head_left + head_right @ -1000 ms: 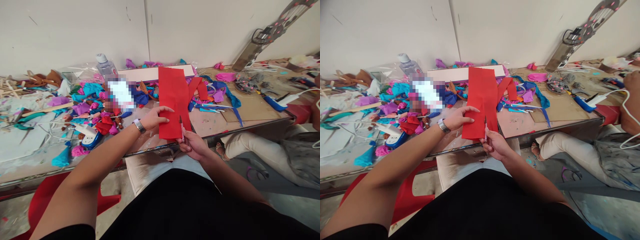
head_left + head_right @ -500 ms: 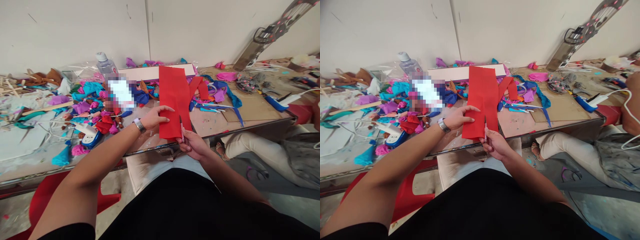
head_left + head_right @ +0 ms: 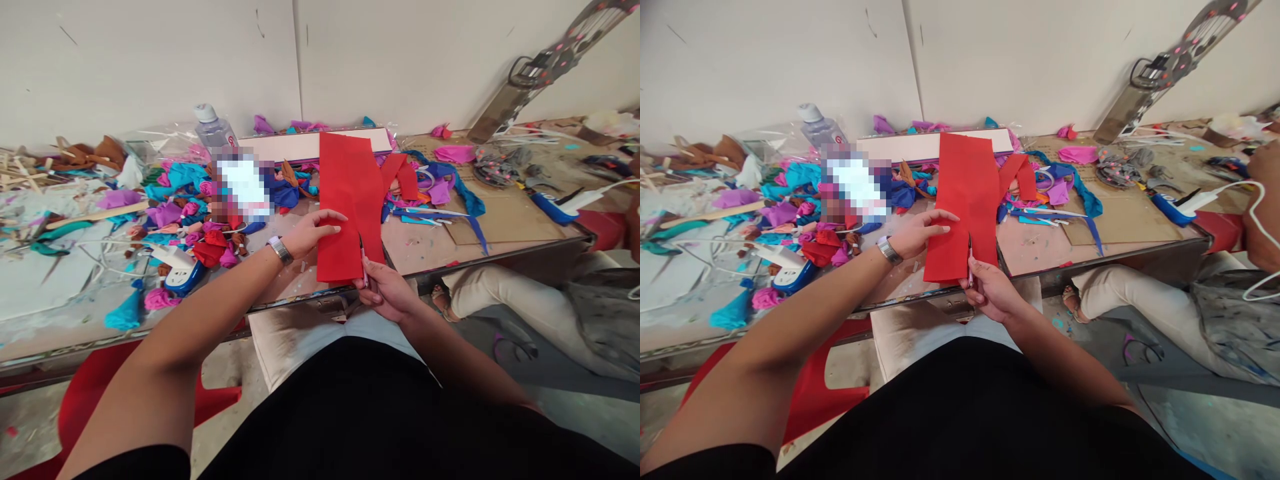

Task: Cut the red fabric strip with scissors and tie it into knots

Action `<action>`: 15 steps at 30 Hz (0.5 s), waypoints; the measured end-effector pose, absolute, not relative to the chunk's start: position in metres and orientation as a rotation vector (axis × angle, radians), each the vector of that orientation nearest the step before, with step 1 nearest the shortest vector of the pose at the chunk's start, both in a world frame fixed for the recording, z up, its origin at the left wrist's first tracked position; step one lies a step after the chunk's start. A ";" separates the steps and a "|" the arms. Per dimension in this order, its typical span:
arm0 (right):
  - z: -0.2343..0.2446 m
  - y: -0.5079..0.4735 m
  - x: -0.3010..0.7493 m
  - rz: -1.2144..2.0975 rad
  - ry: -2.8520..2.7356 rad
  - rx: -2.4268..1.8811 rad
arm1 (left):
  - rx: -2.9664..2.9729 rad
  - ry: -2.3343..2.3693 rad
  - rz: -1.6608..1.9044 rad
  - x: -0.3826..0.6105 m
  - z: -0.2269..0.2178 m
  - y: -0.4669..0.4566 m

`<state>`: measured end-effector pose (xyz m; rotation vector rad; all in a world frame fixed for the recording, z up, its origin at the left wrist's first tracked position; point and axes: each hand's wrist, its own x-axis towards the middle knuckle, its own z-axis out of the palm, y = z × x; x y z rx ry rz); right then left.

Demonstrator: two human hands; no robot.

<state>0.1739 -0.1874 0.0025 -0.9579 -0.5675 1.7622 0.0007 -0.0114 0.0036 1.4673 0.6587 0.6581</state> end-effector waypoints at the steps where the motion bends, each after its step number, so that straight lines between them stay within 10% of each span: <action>1: 0.002 -0.188 0.173 1.768 -0.564 -0.958 | 1.474 0.684 0.683 0.001 0.002 -0.010; 15: 0.005 -0.191 0.170 1.763 -0.545 -0.997 | 1.375 0.751 0.633 0.002 0.008 -0.015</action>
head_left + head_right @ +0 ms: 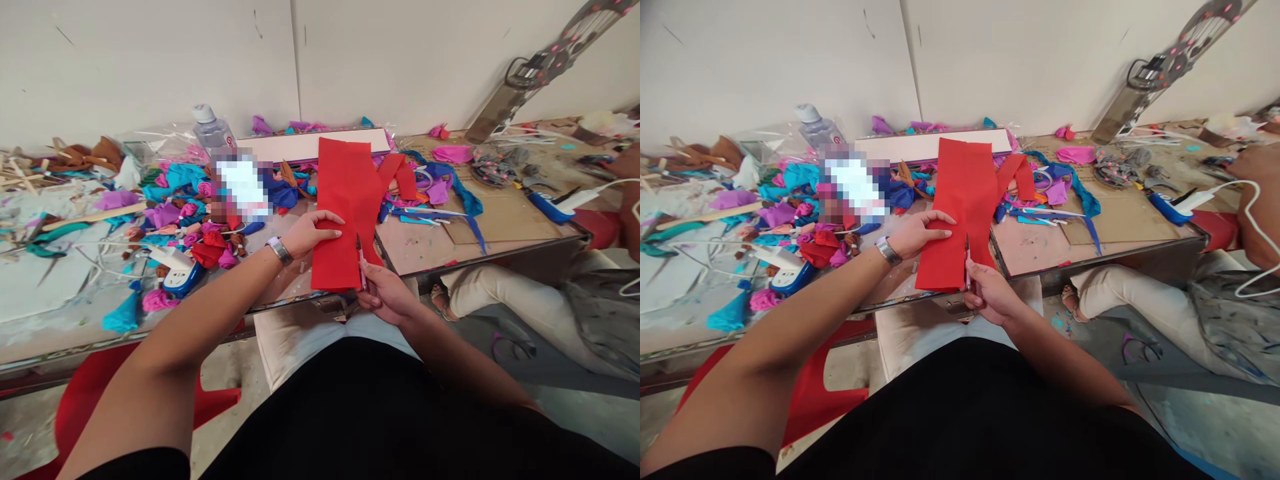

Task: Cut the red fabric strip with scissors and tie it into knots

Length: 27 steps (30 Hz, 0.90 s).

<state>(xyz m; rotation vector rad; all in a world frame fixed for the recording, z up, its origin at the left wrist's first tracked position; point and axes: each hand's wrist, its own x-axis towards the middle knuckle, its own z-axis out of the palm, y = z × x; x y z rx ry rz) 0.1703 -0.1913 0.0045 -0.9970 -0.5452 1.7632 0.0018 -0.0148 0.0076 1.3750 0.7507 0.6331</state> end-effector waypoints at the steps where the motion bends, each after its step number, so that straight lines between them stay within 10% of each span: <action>1: 0.004 -0.191 0.170 1.758 -0.536 -0.997 | 1.361 0.740 0.628 0.002 0.008 -0.015; 27: 0.005 -0.189 0.172 1.755 -0.565 -0.997 | 1.339 0.735 0.634 0.001 0.014 -0.018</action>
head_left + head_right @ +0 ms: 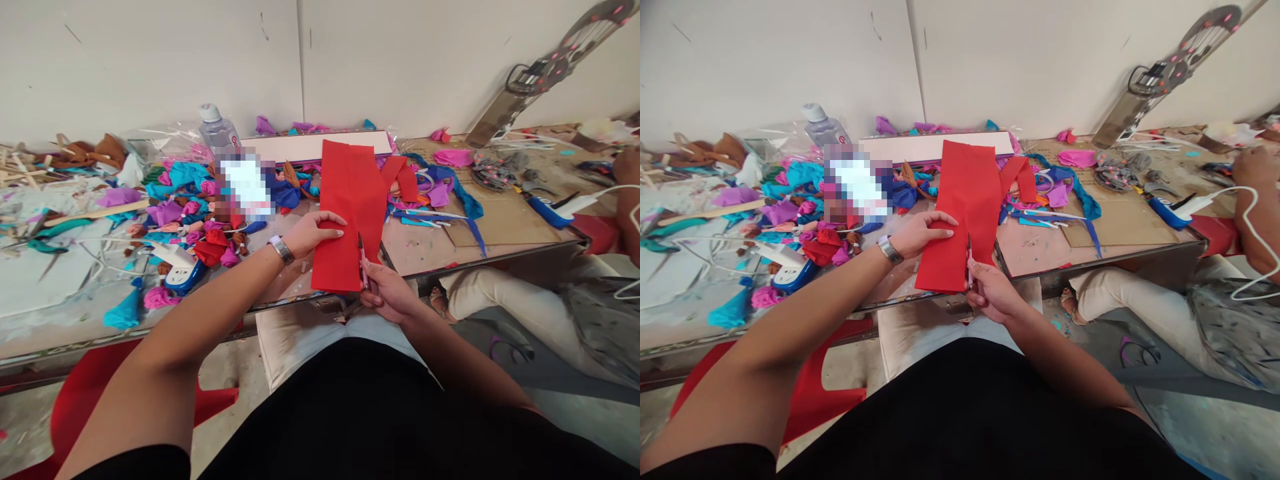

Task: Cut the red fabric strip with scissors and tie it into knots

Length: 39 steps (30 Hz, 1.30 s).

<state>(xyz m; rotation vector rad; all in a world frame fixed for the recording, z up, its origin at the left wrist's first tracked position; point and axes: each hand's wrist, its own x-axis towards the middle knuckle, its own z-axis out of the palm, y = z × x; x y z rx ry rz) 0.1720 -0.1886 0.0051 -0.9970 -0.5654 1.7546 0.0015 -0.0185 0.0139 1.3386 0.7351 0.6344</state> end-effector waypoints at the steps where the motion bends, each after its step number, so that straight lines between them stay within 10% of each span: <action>1: 0.004 -0.189 0.172 1.756 -0.571 -0.997 | 1.334 0.734 0.636 0.002 0.014 -0.018; 39: 0.002 -0.188 0.171 1.701 -0.536 -1.037 | 1.359 0.722 0.642 0.002 0.010 -0.016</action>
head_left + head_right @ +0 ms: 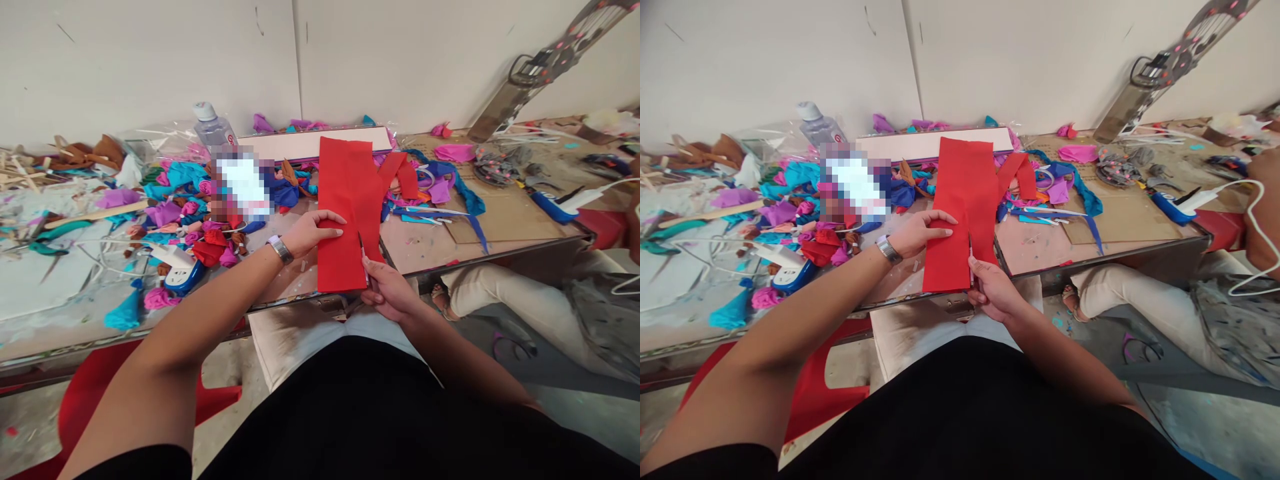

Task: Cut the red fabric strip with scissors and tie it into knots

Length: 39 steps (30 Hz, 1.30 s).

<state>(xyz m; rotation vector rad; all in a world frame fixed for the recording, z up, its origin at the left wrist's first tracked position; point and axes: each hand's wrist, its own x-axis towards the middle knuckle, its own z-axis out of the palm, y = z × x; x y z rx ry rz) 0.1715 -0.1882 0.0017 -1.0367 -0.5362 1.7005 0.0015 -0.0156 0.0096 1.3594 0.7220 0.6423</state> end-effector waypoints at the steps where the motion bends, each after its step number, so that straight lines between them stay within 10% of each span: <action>1: 0.002 -0.188 0.171 1.701 -0.534 -1.037 | 1.358 0.718 0.642 0.002 0.010 -0.016; 39: 0.008 -0.194 0.173 1.752 -0.550 -1.053 | 1.384 0.742 0.700 0.002 0.011 -0.017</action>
